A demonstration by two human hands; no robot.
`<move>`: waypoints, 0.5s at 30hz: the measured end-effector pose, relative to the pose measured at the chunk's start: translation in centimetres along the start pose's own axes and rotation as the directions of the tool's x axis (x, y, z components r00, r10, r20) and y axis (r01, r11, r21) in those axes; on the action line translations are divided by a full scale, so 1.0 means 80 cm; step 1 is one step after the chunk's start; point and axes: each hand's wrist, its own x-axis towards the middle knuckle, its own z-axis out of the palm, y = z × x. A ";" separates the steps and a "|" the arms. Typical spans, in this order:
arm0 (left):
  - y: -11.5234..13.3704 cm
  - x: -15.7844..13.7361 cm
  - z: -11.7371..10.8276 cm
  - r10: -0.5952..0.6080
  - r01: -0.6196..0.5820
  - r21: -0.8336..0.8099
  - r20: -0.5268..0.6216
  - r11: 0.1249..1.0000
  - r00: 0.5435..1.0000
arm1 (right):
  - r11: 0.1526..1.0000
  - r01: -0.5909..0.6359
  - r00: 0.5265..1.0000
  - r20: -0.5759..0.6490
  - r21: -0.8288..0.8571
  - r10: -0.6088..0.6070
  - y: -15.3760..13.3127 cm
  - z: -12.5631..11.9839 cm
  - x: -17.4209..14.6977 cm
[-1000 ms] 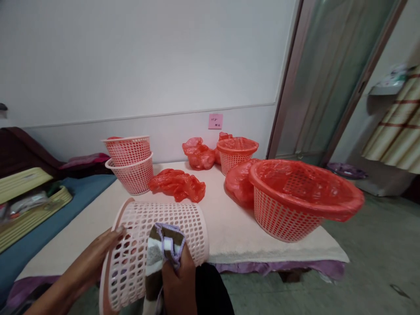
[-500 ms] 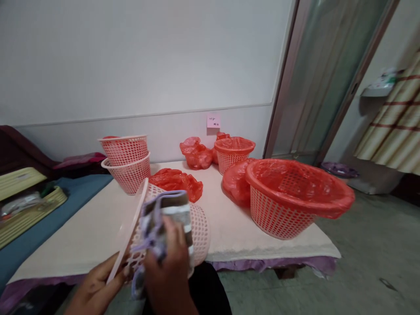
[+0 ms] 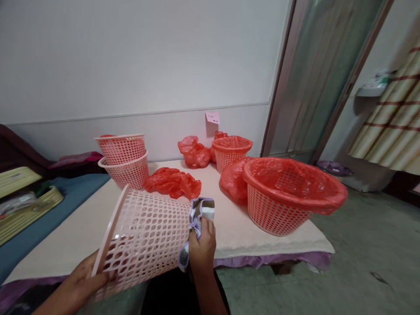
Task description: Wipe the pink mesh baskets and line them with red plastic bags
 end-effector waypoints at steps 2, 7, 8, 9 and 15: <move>0.025 0.006 0.001 -0.062 0.063 -0.070 0.015 0.996 0.998 | 0.997 0.072 0.997 -0.018 -0.019 -0.072 -0.007 0.005 -0.007; 0.062 0.027 0.001 -0.276 0.221 -0.330 -0.131 0.918 0.952 | 0.994 0.104 0.994 -0.027 0.046 -0.103 -0.015 0.010 -0.018; 0.063 0.030 0.001 -0.280 0.212 -0.342 -0.162 0.915 0.946 | 0.994 0.092 0.996 -0.023 0.067 -0.090 -0.015 0.009 -0.018; 0.063 0.032 0.001 -0.265 0.196 -0.331 -0.179 0.923 0.947 | 0.993 0.069 0.997 -0.020 0.091 -0.068 -0.015 0.008 -0.018; 0.037 0.020 0.019 -0.023 0.010 -0.085 -0.153 0.996 0.988 | 0.912 -0.142 0.986 0.136 0.384 0.096 -0.060 0.003 -0.038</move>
